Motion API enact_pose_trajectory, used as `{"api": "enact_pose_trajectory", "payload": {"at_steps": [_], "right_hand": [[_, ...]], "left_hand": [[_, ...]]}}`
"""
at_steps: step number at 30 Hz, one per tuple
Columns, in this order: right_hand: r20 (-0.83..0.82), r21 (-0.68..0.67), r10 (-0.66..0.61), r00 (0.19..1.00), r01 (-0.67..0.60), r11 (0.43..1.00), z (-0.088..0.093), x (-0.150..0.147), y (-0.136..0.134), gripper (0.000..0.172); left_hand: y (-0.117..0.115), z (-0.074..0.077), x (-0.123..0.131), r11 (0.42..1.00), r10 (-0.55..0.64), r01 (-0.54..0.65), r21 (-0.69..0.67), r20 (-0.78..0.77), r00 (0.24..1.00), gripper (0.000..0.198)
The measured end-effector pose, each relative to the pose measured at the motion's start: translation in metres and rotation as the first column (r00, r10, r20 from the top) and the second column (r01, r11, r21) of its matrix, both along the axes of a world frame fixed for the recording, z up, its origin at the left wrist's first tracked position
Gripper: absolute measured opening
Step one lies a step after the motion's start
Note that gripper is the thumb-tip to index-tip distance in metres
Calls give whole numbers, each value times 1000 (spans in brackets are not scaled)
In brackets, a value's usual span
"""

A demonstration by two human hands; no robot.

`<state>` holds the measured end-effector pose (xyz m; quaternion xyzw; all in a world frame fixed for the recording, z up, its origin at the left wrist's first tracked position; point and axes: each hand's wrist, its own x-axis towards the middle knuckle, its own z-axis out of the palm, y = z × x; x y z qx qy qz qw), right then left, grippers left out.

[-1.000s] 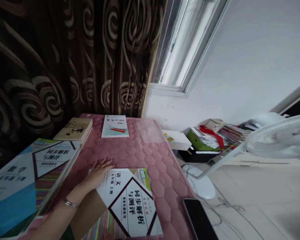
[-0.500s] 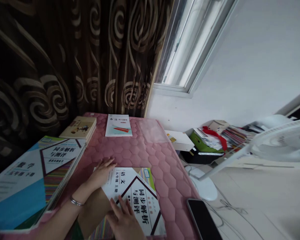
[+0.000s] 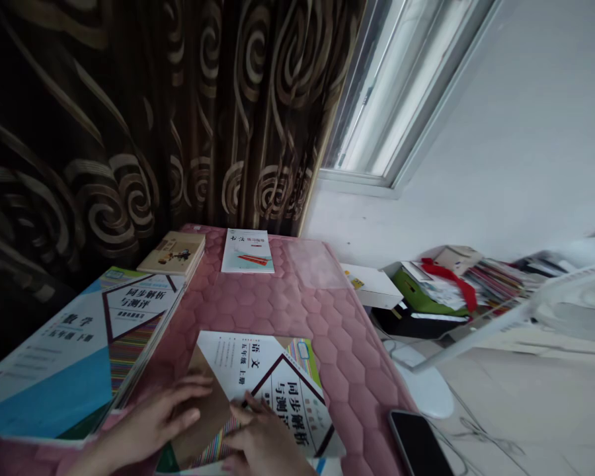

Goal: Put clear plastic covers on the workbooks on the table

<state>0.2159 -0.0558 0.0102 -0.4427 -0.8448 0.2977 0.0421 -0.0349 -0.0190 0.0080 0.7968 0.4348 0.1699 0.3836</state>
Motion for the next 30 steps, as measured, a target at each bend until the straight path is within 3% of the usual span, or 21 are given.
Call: {"api": "enact_pose_trajectory", "payload": {"at_steps": [1, 6, 11, 15, 20, 25, 27, 30], "right_hand": [[-12, -11, -23, 1000, 22, 1000, 5, -2, 0, 16], [13, -44, -259, 966, 259, 965, 30, -6, 7, 28], [-42, -10, -356, 934, 355, 935, 45, 2, 19, 27], [-19, 178, -401, 916, 398, 900, 46, 5, 28, 28], [75, 479, -449, 890, 363, 799, 45, 1, 45, 29], [85, 585, -478, 874, 345, 734, 52, -13, 83, 26], [61, 584, -423, 904, 312, 750, 49, -24, 101, 29], [43, 528, -307, 951, 240, 815, 32, -39, 124, 31]], "left_hand": [[-5, 0, -5, 1000, 10, -10, -28, 18, 1000, 38], [-11, 6, -14, 986, 150, -139, -91, 125, 981, 38], [-2, 3, -8, 969, 216, -178, -172, 240, 946, 35], [5, -4, 5, 920, 392, -359, -160, 337, 856, 34], [27, -2, 23, 838, 529, -541, -71, 354, 772, 35], [69, -3, 43, 732, 666, -680, 40, 169, 727, 18], [87, -3, 51, 700, 706, -709, 91, 64, 705, 16], [110, 0, 61, 702, 708, -695, 155, -53, 704, 19]]}}
